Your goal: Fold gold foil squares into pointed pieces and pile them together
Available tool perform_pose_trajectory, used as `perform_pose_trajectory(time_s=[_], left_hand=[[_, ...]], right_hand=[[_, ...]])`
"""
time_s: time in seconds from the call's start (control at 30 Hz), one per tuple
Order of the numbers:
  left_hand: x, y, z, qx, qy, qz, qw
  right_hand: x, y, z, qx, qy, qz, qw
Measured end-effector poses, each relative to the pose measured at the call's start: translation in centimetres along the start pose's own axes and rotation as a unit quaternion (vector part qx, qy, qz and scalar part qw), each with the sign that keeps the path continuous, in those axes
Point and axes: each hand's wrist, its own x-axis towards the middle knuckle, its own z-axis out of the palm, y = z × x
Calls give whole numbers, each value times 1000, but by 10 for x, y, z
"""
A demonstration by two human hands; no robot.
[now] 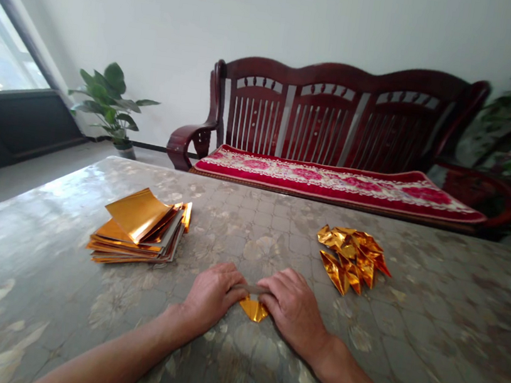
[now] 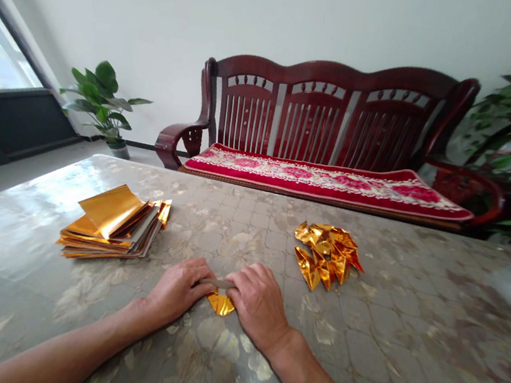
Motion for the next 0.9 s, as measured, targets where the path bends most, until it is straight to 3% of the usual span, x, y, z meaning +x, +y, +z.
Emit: perform_pose_trajectory(time_s=[0.1, 0.23, 0.5, 0.67, 0.9], left_hand=[[2, 3, 0, 10, 0, -13, 1000], [4, 5, -1, 30, -9, -38, 999], [4, 8, -6, -16, -2, -142, 990], [-1, 9, -5, -88, 2, -128, 988], [-1, 11, -1, -82, 15, -124, 989]], right_hand=[[-3, -7, -1, -34, 26, -12, 999], [-10, -16, 1, -53, -7, -37, 998], [-10, -17, 7, -32, -38, 63, 997], [-4, -17, 8, -4, -27, 87, 996], [1, -19, 7, 52, -10, 124, 991]])
